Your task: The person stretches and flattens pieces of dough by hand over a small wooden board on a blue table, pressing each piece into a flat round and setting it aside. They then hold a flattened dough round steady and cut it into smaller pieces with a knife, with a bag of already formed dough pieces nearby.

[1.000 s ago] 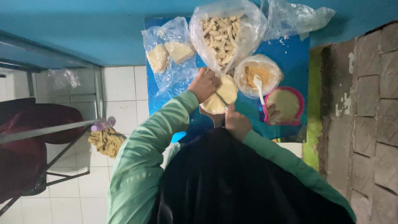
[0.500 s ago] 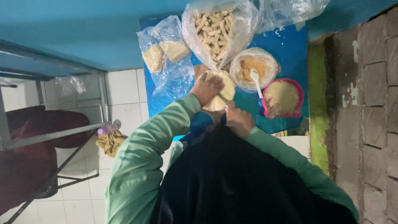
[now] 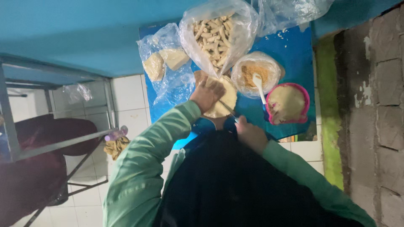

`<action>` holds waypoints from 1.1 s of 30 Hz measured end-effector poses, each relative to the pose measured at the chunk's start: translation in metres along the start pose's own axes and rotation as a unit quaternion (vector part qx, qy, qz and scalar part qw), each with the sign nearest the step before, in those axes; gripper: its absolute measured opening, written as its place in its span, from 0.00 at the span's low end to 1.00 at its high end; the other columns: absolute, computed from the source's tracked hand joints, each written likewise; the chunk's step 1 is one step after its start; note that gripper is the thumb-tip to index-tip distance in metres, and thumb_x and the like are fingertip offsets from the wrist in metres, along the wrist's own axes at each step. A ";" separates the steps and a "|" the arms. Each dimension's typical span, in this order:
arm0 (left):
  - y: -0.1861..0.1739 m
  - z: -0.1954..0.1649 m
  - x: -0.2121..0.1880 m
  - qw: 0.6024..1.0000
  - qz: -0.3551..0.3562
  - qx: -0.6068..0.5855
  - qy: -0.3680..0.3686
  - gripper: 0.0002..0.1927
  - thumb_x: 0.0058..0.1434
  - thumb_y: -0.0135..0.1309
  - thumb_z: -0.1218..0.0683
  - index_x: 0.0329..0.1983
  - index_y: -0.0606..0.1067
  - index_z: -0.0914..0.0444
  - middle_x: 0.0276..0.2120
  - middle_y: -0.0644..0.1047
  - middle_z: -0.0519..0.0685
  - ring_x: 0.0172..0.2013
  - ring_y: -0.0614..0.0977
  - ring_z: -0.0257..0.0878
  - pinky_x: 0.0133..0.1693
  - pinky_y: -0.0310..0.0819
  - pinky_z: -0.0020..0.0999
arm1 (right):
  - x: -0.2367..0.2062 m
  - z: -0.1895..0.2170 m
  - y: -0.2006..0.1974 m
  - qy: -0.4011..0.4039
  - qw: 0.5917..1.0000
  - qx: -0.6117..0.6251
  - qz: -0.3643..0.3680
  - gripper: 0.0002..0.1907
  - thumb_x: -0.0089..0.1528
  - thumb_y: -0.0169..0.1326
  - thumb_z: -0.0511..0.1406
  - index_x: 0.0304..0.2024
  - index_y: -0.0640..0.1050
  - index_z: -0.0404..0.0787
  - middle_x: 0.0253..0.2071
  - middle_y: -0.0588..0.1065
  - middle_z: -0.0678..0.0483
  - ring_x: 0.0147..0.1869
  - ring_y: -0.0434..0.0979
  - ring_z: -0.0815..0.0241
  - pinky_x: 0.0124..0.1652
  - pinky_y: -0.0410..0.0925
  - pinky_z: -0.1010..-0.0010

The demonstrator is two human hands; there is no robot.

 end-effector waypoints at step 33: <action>0.002 0.000 -0.007 0.998 -0.032 0.001 -0.059 0.26 0.65 0.39 0.51 0.67 0.69 0.44 0.64 0.72 0.39 0.65 0.70 0.42 0.69 0.36 0.70 | 0.001 0.012 0.001 -0.068 0.990 0.007 -0.127 0.13 0.71 0.45 0.45 0.43 0.68 0.43 0.20 0.75 0.40 0.24 0.76 0.34 0.24 0.66 0.40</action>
Point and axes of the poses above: each hand's wrist, its own x-axis towards the middle knuckle, its own y-axis out of the palm, z = x × y, the point moved 4 cm from there along x, towards the middle knuckle
